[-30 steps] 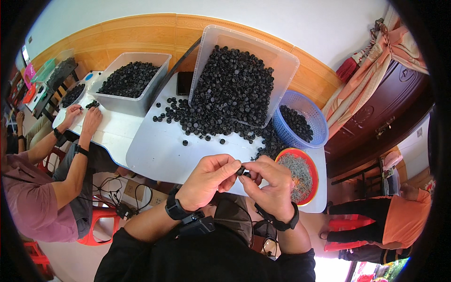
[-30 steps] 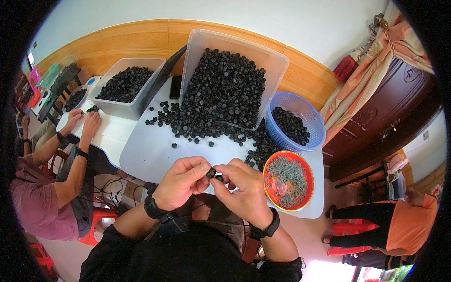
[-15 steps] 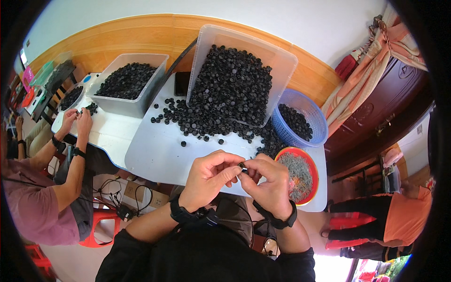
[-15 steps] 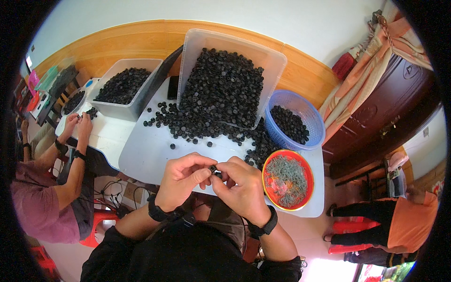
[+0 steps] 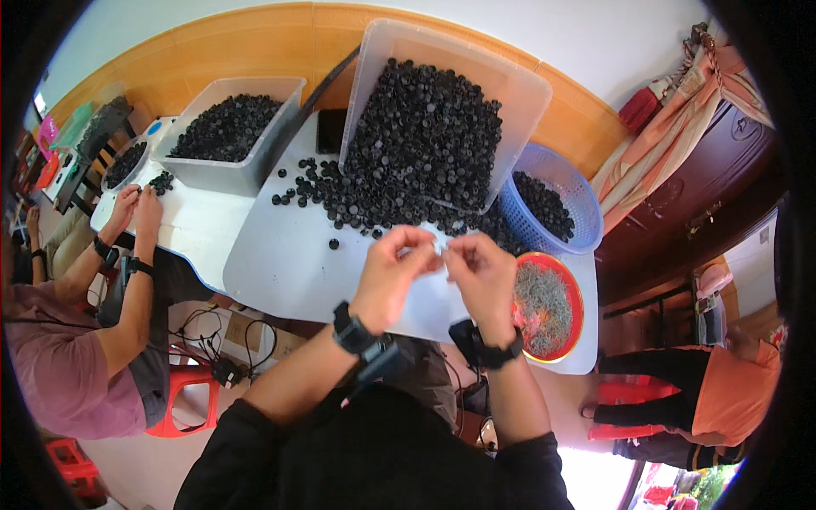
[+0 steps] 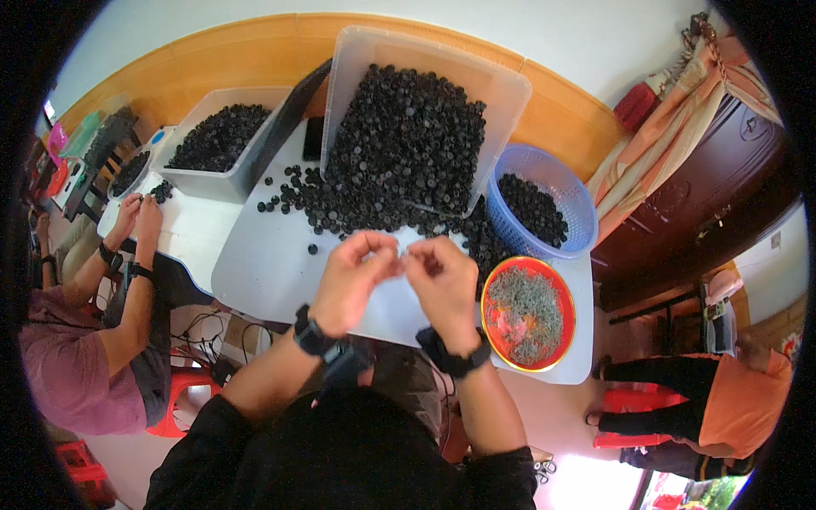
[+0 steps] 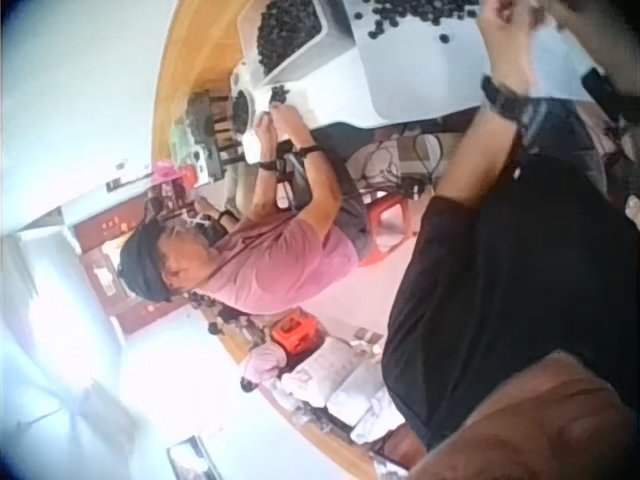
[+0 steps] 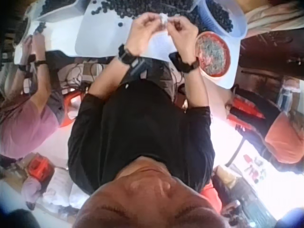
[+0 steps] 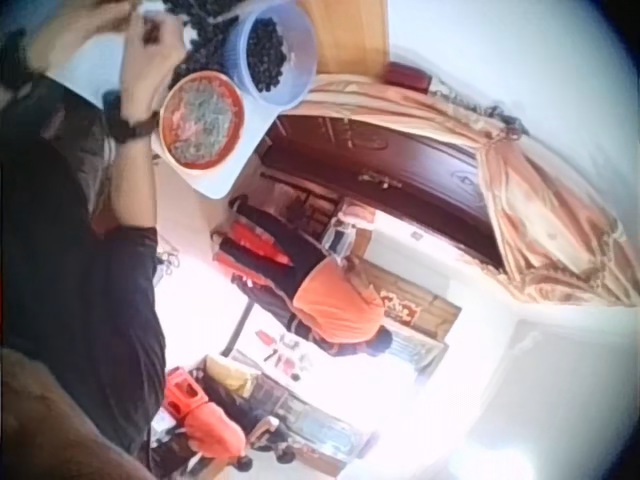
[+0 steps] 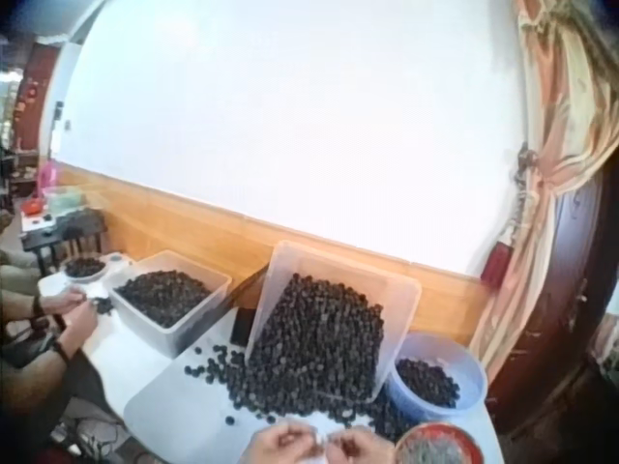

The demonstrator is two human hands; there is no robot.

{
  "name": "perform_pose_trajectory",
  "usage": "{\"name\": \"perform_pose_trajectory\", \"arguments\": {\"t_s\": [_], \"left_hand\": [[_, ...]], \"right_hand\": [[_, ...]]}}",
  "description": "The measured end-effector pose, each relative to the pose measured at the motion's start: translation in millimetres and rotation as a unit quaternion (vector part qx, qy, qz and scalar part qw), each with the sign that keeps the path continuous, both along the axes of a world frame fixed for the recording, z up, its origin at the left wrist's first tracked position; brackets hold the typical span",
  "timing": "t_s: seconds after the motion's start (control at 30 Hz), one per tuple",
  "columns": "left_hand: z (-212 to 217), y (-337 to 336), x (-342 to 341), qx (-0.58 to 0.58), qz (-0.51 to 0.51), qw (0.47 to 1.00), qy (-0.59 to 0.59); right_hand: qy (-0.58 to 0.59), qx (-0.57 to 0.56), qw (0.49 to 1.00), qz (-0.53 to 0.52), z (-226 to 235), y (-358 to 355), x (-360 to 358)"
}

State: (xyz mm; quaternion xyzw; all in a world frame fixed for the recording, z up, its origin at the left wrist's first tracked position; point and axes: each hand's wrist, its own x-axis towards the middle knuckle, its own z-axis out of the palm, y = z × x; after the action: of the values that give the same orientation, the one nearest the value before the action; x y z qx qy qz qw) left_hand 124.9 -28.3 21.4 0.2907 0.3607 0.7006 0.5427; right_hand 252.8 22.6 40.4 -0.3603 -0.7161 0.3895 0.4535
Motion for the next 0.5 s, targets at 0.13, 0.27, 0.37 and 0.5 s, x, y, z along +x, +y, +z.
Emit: {"name": "perform_pose_trajectory", "arguments": {"t_s": [0.13,0.27,0.37,0.5], "left_hand": [[-31,-1,-27,-0.032,-0.002,0.999,0.017],[-41,-42,-55,-0.018,-0.119,0.991,0.054],[-60,-77,-87,-0.001,-0.128,0.991,0.026],[-66,-104,-102,0.014,-0.099,0.995,-0.017]], "right_hand": [[0.141,-0.146,0.979,-0.001,-53,31,6],[0.198,-0.211,0.957,0.003,-77,29,19],[0.197,-0.229,0.953,0.028,-77,28,21],[0.202,-0.231,0.951,0.03,-74,25,24]]}}
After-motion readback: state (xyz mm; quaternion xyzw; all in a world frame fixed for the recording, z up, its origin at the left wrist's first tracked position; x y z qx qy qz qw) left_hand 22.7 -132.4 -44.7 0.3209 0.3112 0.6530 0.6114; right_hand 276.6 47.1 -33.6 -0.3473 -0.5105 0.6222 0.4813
